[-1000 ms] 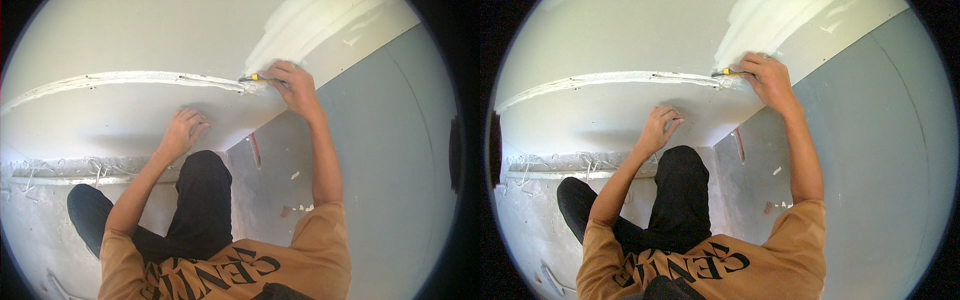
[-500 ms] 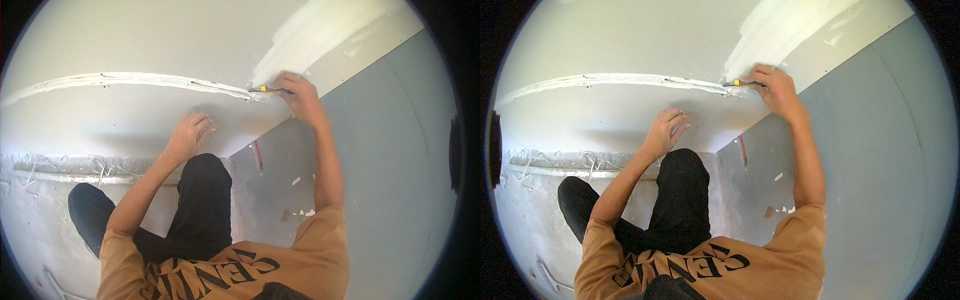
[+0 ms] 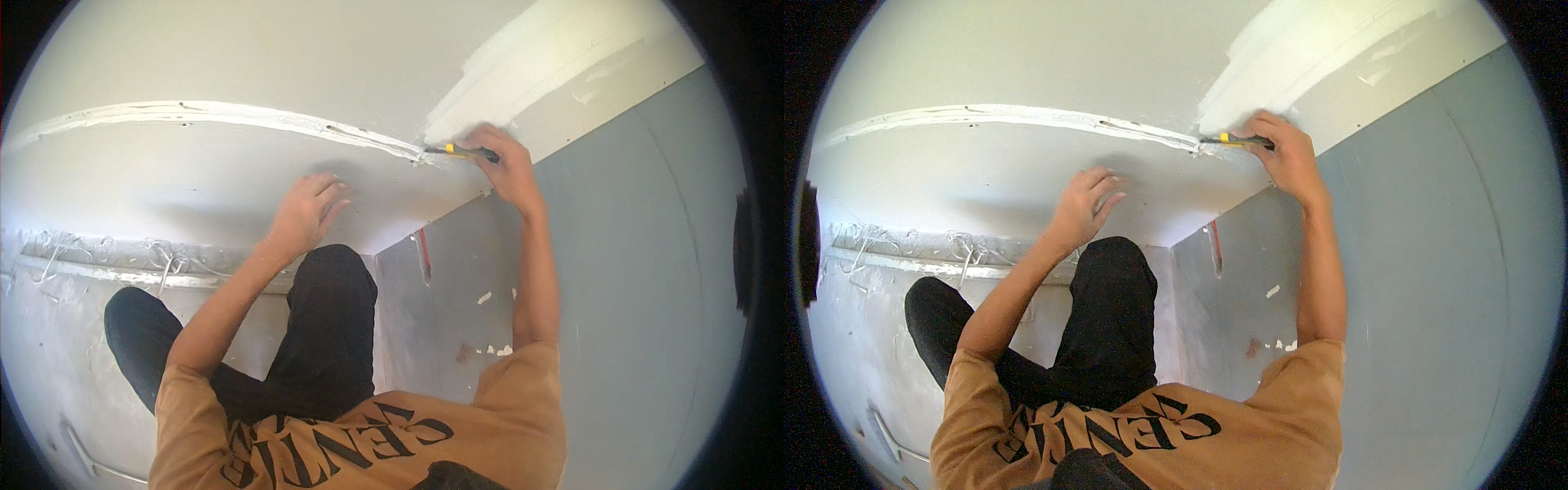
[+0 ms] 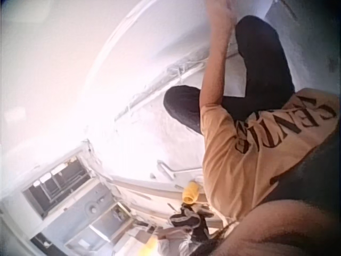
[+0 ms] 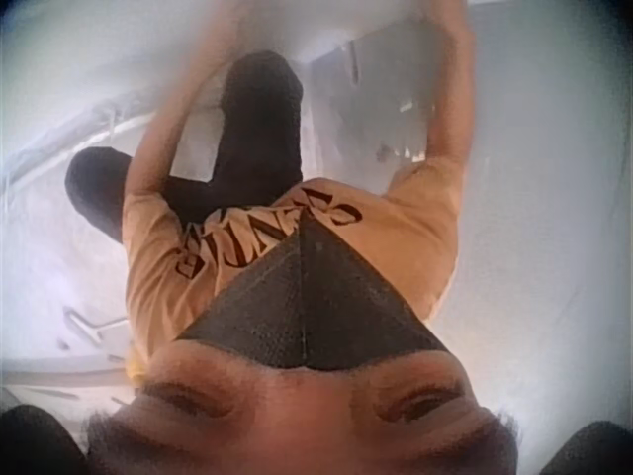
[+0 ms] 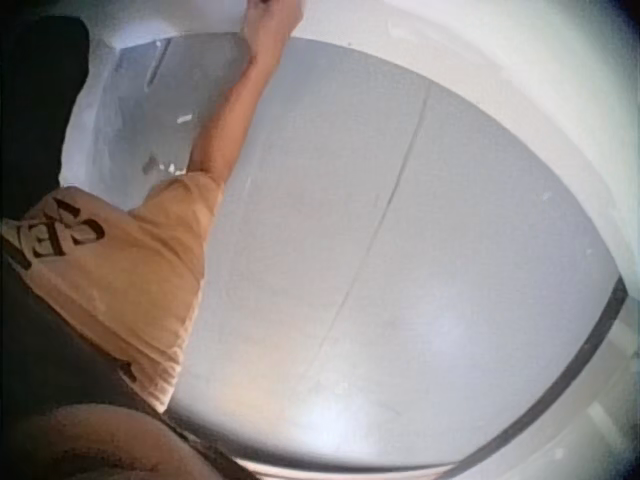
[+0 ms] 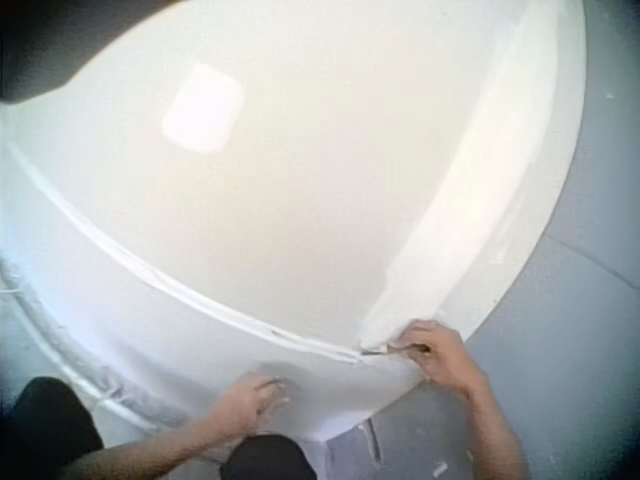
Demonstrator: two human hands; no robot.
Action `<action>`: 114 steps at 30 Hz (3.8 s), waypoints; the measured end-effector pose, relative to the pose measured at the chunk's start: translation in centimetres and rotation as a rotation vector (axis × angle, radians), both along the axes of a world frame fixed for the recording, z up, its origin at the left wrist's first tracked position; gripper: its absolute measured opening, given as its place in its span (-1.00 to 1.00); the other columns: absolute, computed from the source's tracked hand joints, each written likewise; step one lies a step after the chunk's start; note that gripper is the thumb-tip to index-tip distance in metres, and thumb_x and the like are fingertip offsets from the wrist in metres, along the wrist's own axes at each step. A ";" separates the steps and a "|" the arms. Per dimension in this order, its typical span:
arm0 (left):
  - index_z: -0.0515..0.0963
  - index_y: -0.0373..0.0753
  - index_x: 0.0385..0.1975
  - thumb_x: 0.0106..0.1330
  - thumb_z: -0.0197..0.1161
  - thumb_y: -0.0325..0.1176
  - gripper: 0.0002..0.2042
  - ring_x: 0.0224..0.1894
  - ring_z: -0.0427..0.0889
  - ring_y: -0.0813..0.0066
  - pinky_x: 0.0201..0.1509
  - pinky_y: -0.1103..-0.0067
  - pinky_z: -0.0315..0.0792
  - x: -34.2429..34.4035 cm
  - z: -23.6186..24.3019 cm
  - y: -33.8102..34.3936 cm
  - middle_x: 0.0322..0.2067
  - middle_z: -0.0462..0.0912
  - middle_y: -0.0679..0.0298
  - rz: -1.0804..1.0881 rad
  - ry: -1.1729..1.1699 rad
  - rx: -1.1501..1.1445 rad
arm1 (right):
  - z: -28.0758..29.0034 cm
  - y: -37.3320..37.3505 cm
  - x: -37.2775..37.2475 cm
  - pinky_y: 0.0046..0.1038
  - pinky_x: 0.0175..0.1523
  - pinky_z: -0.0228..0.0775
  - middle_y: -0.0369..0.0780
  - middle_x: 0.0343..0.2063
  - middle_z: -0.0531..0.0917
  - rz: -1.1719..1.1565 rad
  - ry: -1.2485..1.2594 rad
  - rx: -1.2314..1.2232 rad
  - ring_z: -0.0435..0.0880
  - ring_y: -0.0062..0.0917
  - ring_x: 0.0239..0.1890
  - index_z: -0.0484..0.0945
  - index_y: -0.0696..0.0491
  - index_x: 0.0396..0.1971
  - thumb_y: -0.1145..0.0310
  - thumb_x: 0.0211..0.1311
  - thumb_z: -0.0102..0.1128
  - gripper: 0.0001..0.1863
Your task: Cutting and removing a strip of drywall or trim along a wall joint using a utility knife.
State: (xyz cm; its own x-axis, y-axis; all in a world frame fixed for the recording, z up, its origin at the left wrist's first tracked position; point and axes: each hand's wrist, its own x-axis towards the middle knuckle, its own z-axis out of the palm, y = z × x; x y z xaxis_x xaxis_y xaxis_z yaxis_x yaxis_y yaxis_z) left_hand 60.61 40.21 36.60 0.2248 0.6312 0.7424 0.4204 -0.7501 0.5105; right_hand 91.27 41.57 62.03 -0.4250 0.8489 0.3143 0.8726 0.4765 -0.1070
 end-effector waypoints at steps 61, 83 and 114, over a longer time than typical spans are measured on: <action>0.71 -0.27 0.04 0.44 0.42 -0.45 -0.78 0.18 0.63 0.00 0.31 0.18 0.53 -6.0 2.3 2.8 0.05 0.69 0.08 0.356 -0.264 0.099 | -3.2 2.8 -11.7 -0.30 -0.19 0.61 -0.38 -0.15 0.71 0.397 -0.319 0.349 0.73 -0.39 -0.25 0.80 -0.32 0.18 0.50 0.34 0.33 -0.51; 0.72 -0.17 0.17 0.44 0.43 -0.42 -0.68 0.23 0.63 0.03 0.37 0.21 0.52 -5.3 2.6 2.9 0.11 0.70 0.11 0.346 -0.211 0.121 | -3.3 3.0 -12.0 -0.33 -0.16 0.67 -0.41 -0.06 0.73 0.439 -0.512 0.475 0.70 -0.41 -0.13 0.78 -0.34 0.20 0.58 0.18 0.34 -0.38; 0.69 -0.16 0.23 0.46 0.43 -0.37 -0.65 0.28 0.60 0.04 0.41 0.18 0.51 -5.4 2.1 3.4 0.15 0.66 0.12 0.345 -0.177 0.120 | -2.2 3.1 -11.3 -0.36 -0.23 0.63 -0.39 -0.12 0.72 0.454 -0.497 0.384 0.71 -0.43 -0.24 0.75 -0.33 0.27 0.54 0.30 0.33 -0.42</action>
